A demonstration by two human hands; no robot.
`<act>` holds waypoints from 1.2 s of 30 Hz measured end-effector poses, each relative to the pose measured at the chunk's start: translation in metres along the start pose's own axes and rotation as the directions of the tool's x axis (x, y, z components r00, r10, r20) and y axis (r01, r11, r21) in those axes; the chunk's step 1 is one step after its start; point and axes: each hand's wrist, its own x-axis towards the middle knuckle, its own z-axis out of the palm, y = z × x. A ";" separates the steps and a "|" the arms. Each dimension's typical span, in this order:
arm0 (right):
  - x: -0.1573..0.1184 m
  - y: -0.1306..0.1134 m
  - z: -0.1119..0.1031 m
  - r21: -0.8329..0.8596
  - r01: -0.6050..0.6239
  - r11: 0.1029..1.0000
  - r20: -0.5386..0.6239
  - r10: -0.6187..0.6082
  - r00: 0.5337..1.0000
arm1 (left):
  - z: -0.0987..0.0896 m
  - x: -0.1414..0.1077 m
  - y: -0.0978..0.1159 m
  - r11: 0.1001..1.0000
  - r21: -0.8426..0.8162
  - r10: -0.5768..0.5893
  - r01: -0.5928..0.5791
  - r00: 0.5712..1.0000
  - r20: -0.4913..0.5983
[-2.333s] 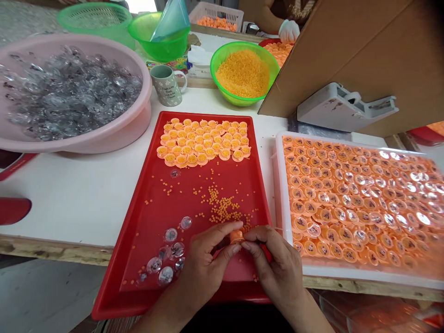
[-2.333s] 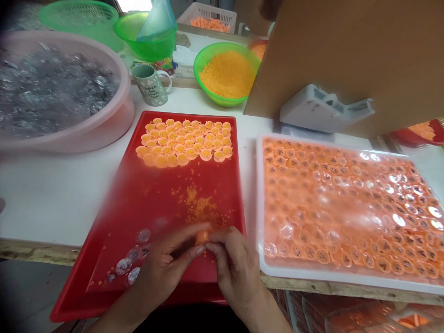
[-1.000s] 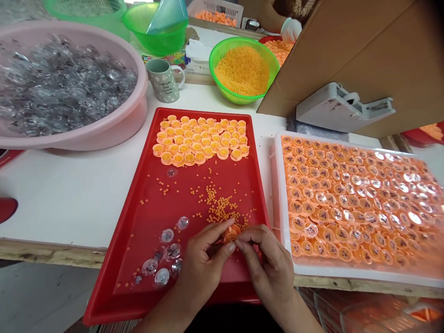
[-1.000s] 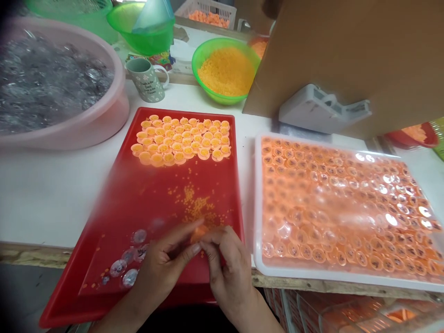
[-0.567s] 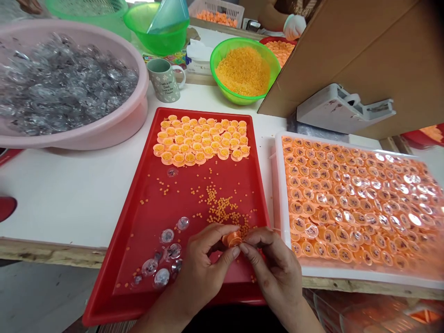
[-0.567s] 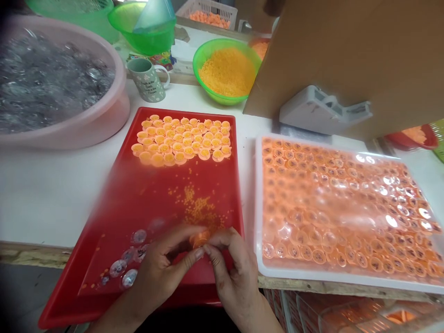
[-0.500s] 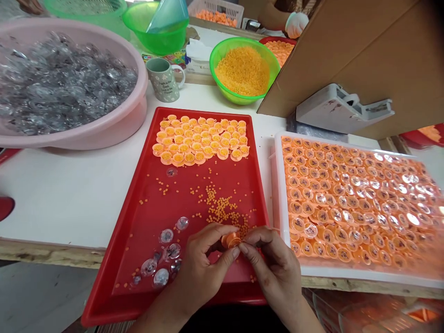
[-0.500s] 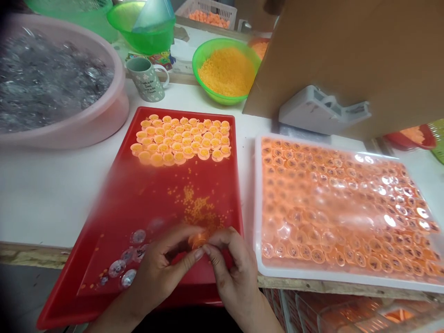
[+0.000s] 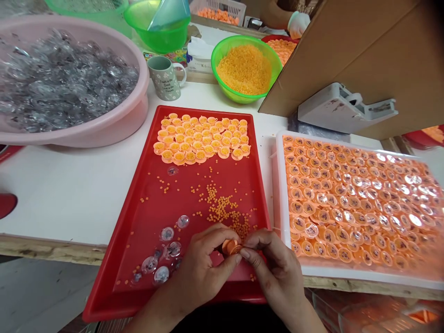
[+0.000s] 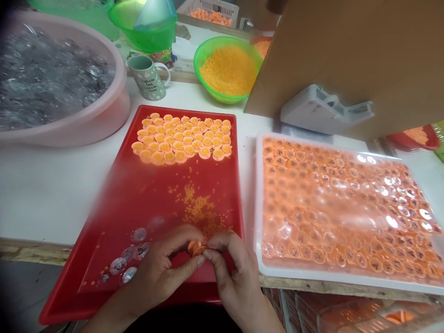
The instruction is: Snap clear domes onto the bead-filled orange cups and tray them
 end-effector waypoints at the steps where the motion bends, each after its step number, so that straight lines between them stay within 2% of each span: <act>1: 0.000 0.000 0.000 -0.027 0.018 0.999 0.009 -0.017 1.000 | 0.001 -0.001 0.000 0.999 -0.008 -0.041 0.041 0.999 0.004; 4: 0.001 0.002 -0.001 -0.040 -0.009 0.999 0.026 0.010 1.000 | 0.008 -0.003 -0.003 0.976 -0.110 -0.181 0.188 0.981 0.070; 7: 0.004 0.006 -0.005 0.021 -0.124 0.992 -0.046 0.125 0.991 | 0.013 -0.002 -0.006 0.962 -0.173 -0.203 0.210 0.978 0.057; 9: 0.004 0.007 -0.008 0.041 -0.166 0.985 -0.102 0.170 0.980 | 0.013 -0.001 -0.007 0.978 -0.145 -0.160 0.153 0.986 -0.041; 11: 0.002 0.007 -0.009 0.021 -0.161 0.987 -0.081 0.163 0.983 | 0.012 0.000 -0.008 0.991 -0.118 -0.080 0.064 0.987 -0.136; 14: -0.003 0.004 -0.005 -0.017 -0.083 0.996 0.034 0.084 0.996 | 0.011 -0.002 -0.011 0.992 -0.044 0.104 -0.117 0.968 -0.229; 17: -0.006 0.002 0.002 -0.096 0.003 0.995 -0.004 -0.003 1.000 | 0.012 -0.004 -0.015 0.978 0.027 0.207 -0.208 0.935 -0.288; 20: -0.008 0.003 0.005 -0.192 0.126 0.973 -0.053 -0.138 0.989 | 0.013 -0.005 -0.015 0.969 0.066 0.246 -0.237 0.931 -0.270; 22: -0.009 0.004 0.005 -0.199 0.168 0.965 -0.064 -0.184 0.981 | 0.012 -0.005 -0.012 0.959 0.092 0.282 -0.268 0.930 -0.236; 27: -0.012 0.004 0.010 -0.190 0.066 0.980 -0.135 -0.093 0.987 | 0.011 -0.006 -0.007 0.946 0.086 0.325 -0.314 0.919 -0.222; 29: -0.010 0.003 0.015 -0.200 0.075 0.977 -0.141 -0.105 0.984 | 0.011 -0.006 -0.011 0.953 0.101 0.301 -0.285 0.929 -0.217; 31: -0.007 0.002 0.020 -0.136 0.052 0.989 -0.160 -0.074 0.984 | 0.011 -0.007 -0.016 0.969 0.104 0.240 -0.222 0.944 -0.228; 34: 0.001 -0.001 0.025 0.115 -0.109 0.987 -0.145 0.125 0.982 | 0.010 -0.007 -0.022 0.997 0.010 0.070 -0.071 0.945 -0.321; 36: 0.008 -0.003 0.024 0.326 -0.193 0.925 -0.118 0.242 0.963 | 0.008 -0.005 -0.025 0.997 -0.076 -0.042 0.015 0.934 -0.355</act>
